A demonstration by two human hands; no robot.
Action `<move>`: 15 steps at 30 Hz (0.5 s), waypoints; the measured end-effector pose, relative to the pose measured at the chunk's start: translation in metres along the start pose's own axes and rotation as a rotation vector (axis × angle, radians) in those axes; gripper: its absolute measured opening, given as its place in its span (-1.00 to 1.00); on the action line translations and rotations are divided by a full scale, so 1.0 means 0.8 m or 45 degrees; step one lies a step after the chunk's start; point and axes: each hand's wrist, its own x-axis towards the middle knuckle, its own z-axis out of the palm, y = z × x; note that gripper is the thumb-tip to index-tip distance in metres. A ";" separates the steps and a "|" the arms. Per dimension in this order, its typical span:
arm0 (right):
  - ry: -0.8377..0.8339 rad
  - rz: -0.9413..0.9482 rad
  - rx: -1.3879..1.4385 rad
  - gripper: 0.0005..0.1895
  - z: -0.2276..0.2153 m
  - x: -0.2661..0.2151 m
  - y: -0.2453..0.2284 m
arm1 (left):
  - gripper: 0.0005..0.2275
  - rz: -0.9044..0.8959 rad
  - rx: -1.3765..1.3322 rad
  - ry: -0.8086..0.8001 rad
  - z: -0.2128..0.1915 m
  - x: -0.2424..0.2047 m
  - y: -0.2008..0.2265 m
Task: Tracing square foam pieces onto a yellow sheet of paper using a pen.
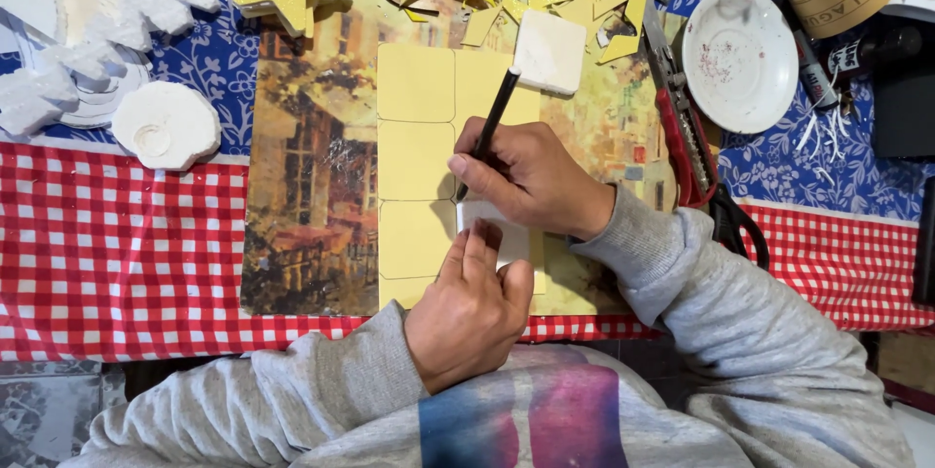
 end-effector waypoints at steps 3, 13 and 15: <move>-0.025 -0.018 0.008 -0.81 -0.001 0.003 -0.002 | -0.82 -0.002 0.001 -0.009 0.001 0.000 0.000; -0.155 -0.061 -0.009 -0.81 -0.004 0.012 -0.006 | -0.80 -0.014 -0.037 -0.012 0.001 0.000 -0.002; -0.120 -0.177 -0.012 -0.81 -0.003 0.009 0.000 | -0.80 -0.018 -0.047 -0.024 0.001 -0.001 -0.002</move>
